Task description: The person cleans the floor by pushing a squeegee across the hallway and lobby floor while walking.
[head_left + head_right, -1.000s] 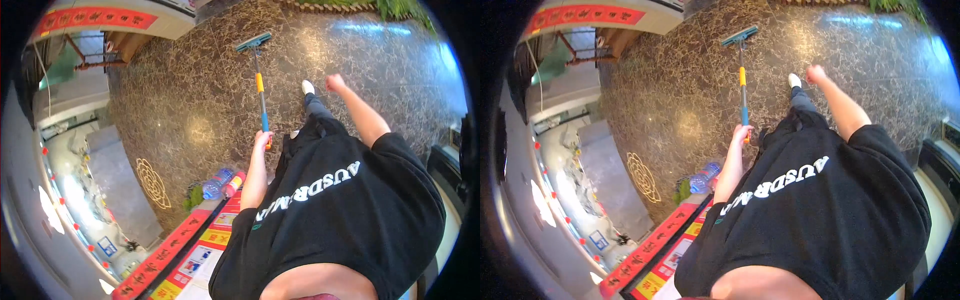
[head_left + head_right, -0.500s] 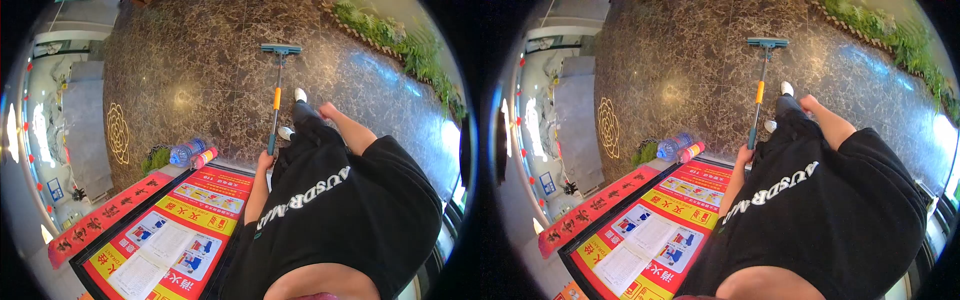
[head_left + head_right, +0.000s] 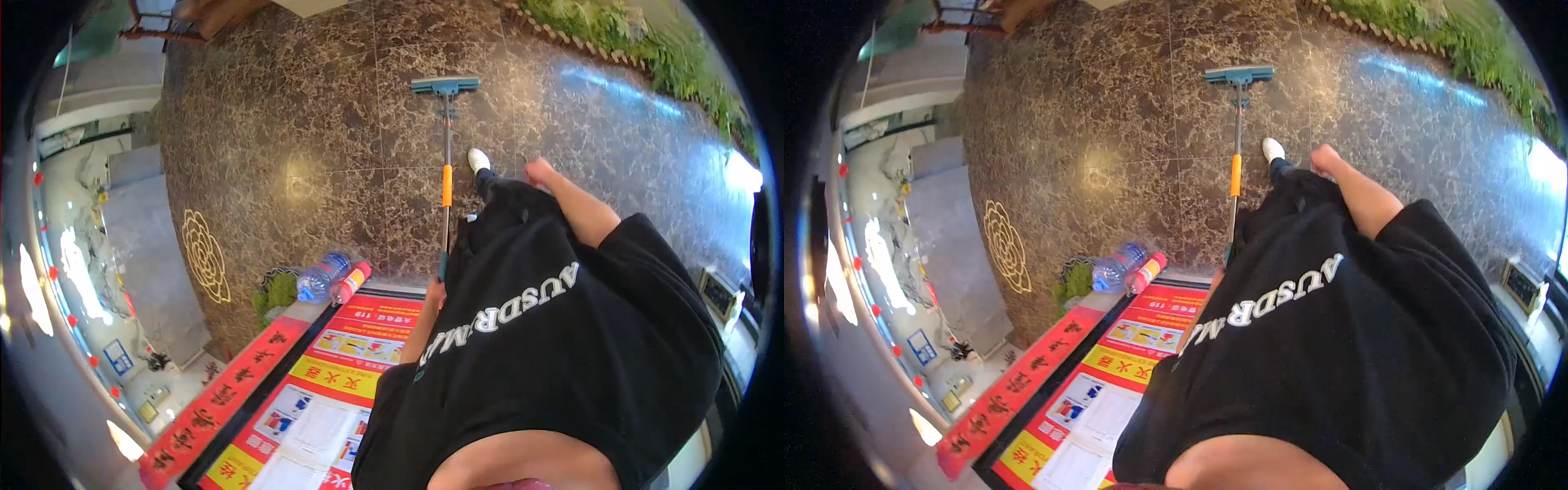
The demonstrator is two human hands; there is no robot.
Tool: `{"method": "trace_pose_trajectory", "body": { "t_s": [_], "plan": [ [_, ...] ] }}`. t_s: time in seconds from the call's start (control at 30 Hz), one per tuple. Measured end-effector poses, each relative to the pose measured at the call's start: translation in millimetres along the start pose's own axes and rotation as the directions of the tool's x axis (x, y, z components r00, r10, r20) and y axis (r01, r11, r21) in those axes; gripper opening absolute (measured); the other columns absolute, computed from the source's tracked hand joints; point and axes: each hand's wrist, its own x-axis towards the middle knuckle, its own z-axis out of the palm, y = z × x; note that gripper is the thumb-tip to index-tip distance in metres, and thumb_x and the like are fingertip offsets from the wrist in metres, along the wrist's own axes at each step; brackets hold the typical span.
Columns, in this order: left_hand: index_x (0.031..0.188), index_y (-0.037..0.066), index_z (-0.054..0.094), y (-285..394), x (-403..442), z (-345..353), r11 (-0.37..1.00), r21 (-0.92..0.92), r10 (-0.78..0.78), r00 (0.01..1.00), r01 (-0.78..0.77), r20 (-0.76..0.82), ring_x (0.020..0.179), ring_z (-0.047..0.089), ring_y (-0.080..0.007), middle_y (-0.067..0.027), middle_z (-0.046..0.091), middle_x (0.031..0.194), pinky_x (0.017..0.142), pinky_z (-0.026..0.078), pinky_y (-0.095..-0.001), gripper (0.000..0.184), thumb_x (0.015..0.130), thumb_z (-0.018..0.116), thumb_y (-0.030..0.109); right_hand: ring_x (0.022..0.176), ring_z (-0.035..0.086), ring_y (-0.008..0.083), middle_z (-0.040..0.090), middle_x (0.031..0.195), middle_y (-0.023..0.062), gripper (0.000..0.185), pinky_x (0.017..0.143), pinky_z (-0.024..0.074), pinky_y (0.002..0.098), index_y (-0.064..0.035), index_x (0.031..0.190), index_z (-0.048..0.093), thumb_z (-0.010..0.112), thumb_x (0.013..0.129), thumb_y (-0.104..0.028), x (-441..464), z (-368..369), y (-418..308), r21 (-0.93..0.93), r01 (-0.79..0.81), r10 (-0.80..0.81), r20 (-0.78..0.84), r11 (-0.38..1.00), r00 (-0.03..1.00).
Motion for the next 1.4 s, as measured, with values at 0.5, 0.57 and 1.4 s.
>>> {"method": "trace_pose_trajectory", "body": {
  "t_s": [0.5, 0.57, 1.4],
  "plan": [
    [0.063, 0.002, 0.054, 160, 51, -151, 0.882, 0.309, -0.375, 0.927, 0.356, 0.003, 0.037, 0.048, -0.0181, -0.0105, 0.054, 0.056, 0.035, 0.038, -0.0322, 0.019, 0.067, 0.062, 0.019, 0.044, 0.055, 0.0197, 0.056, 0.057, 0.0100, 0.018, 0.037, 0.0440, 0.0339, -0.0021, 0.068, 0.057, 0.048, 0.071, -0.017, 18, -38, -82, 0.032, -0.023, 0.021, 0.044, 0.999, 0.999],
    [0.063, 0.000, 0.056, 173, 48, -146, 0.936, 0.252, -0.252, 0.968, 0.248, -0.017, 0.039, 0.051, -0.0184, -0.0103, 0.053, 0.052, 0.035, 0.038, -0.0333, 0.017, 0.068, 0.057, 0.017, 0.044, 0.054, 0.0198, 0.055, 0.056, 0.0098, 0.017, 0.036, 0.0435, 0.0338, -0.0021, 0.067, 0.056, 0.047, 0.071, -0.015, 13, -39, -101, 0.074, -0.069, 0.069, -0.008, 0.995, 0.998],
    [0.050, 0.001, 0.057, 16, 206, -339, 0.925, 0.354, -0.230, 0.947, 0.141, 0.222, 0.048, 0.059, -0.0242, -0.0135, 0.053, 0.044, 0.050, 0.048, -0.0354, 0.026, 0.061, 0.051, 0.024, 0.096, 0.053, 0.0327, 0.058, 0.098, 0.0166, 0.037, 0.083, 0.0412, 0.0391, -0.0079, 0.095, 0.061, 0.048, 0.071, -0.034, -78, 159, -439, -0.453, -0.139, -0.100, -0.465, 0.881, 0.879]
  ]
}}
